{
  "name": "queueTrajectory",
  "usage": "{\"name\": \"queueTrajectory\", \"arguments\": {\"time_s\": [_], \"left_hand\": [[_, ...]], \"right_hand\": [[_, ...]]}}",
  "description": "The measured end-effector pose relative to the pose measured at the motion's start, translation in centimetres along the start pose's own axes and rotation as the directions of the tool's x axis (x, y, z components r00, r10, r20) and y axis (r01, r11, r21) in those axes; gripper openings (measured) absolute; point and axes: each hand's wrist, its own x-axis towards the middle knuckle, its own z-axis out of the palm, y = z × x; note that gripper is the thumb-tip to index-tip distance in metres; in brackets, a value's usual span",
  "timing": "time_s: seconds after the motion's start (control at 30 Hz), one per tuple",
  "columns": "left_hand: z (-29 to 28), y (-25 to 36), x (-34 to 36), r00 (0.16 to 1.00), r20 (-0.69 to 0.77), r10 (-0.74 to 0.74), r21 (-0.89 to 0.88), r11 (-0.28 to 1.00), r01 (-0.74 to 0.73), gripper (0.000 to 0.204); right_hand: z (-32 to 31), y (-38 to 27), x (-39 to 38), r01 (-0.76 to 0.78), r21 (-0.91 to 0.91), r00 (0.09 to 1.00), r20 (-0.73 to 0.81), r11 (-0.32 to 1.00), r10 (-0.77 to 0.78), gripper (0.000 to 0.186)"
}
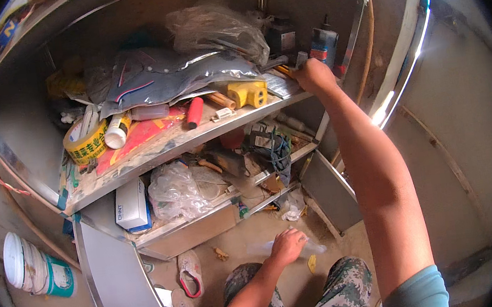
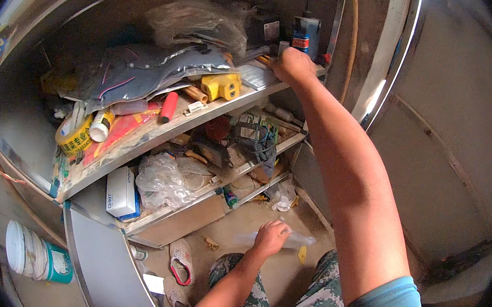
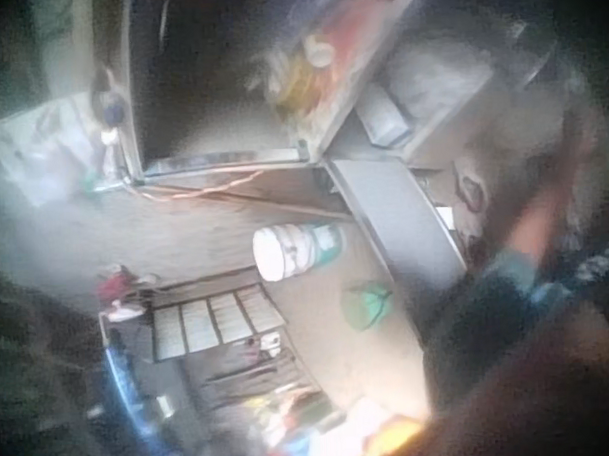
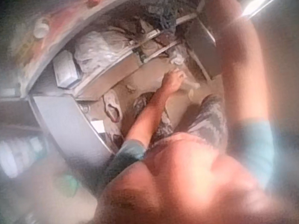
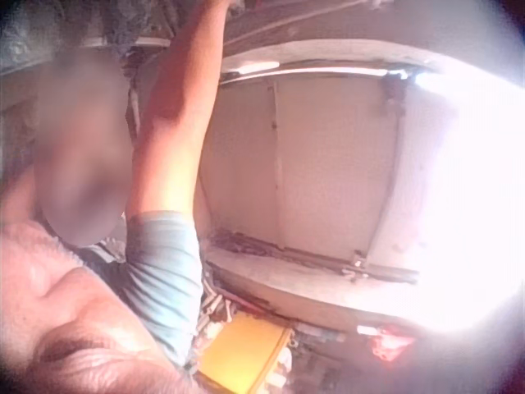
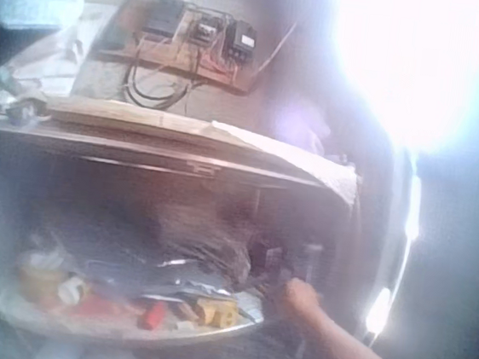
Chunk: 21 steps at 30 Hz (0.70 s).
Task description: The person uses a hammer and chisel to chip away at a pipe embedded in a concrete wall, then walks to a storage area and retrieves a plastic bag from a metal cabinet.
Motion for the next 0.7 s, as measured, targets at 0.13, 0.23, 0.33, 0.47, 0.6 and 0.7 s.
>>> {"name": "queueTrajectory", "arguments": {"time_s": [0.13,0.23,0.33,0.47,0.6,0.7], "left_hand": [[-1.4,-0.4,-0.3,1.0,-0.028,-0.004,-0.042,0.999,0.003,0.018],[-1.7,-0.2,-0.2,0.998,-0.058,0.017,-0.053,0.998,-0.02,0.016],[-1.4,-1.2,-0.2,0.998,-0.065,0.005,-0.05,0.999,-0.009,0.016],[-0.5,-1.7,0.7,0.972,-0.001,0.233,0.24,0.944,-0.226,0.021],[-1.2,-1.2,1.3,0.986,-0.07,-0.151,-0.017,0.989,0.15,0.022],[-0.9,-1.3,1.7,0.939,-0.074,-0.335,-0.062,0.942,0.331,0.021]], "right_hand": [[0.2,-0.2,0.8,0.025,-0.006,0.999,0.02,1.0,-0.025,0.049],[0.3,0.0,1.6,0.045,-0.038,0.988,-0.145,0.998,-0.051,0.042],[-0.2,0.6,1.1,0.001,0.125,0.997,-0.074,0.992,0.008,0.046],[-4.1,3.2,-1.8,-0.069,0.48,0.997,0.048,0.874,0.052,0.027],[-3.9,8.6,-10.4,-0.271,0.842,0.962,0.237,0.466,0.132,0.024],[-0.3,13.2,-19.2,-0.442,0.894,0.894,0.446,-0.067,0.051,0.035]]}}
